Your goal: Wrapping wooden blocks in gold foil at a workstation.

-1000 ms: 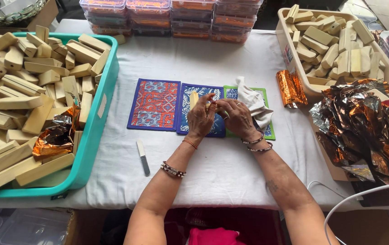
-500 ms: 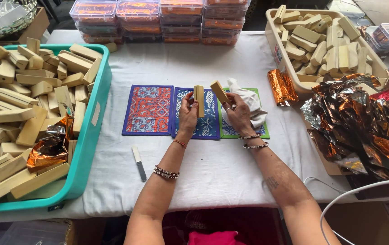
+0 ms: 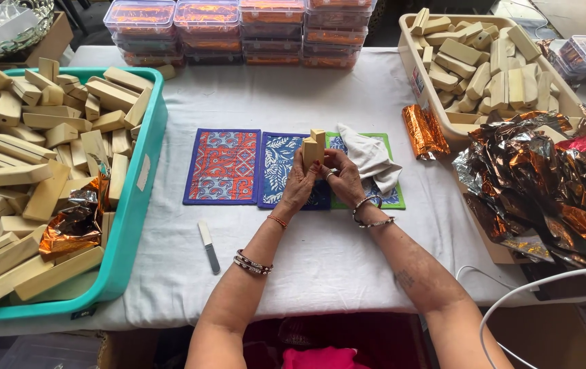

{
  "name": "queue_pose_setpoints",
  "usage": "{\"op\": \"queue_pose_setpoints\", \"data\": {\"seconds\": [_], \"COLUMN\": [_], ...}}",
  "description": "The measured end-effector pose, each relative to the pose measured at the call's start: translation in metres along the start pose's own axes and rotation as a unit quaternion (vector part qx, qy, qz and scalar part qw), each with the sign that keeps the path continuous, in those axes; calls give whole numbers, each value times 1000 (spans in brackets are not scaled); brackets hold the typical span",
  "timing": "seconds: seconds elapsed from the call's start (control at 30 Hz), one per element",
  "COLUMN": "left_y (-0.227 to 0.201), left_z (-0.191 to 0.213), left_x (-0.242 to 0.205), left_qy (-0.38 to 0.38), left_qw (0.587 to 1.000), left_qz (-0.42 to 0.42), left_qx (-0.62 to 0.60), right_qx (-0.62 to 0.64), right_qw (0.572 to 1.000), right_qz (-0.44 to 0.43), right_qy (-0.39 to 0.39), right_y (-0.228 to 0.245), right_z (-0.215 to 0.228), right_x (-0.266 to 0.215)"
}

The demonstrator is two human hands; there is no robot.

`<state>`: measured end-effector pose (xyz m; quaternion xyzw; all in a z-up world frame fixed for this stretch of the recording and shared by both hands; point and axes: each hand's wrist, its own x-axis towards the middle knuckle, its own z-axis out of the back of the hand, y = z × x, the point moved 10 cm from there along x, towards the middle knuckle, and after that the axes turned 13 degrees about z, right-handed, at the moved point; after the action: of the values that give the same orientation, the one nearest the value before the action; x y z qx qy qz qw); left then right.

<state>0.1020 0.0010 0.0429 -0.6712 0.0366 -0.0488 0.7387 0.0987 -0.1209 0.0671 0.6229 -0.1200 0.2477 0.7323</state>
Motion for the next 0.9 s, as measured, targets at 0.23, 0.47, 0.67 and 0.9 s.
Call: {"op": "queue_pose_setpoints", "data": {"seconds": [0.23, 0.47, 0.67, 0.9], "left_y": [-39, -66, -40, -39], "left_z": [15, 36, 19, 11], "left_x": [-17, -41, -28, -21], "left_qy": [-74, -298, -167, -96], "left_qw": [994, 842, 841, 917], "left_qz": [-64, -163, -71, -101], "left_qx": [49, 419, 510, 373], "right_qx": [-199, -589, -664, -412], "right_qw": [976, 805, 747, 884], "right_qz": [82, 36, -23, 186], "right_qy": [15, 59, 1, 120], "right_y": [47, -19, -4, 48], "right_z": [4, 54, 82, -9], "right_x": [1, 8, 7, 3]}}
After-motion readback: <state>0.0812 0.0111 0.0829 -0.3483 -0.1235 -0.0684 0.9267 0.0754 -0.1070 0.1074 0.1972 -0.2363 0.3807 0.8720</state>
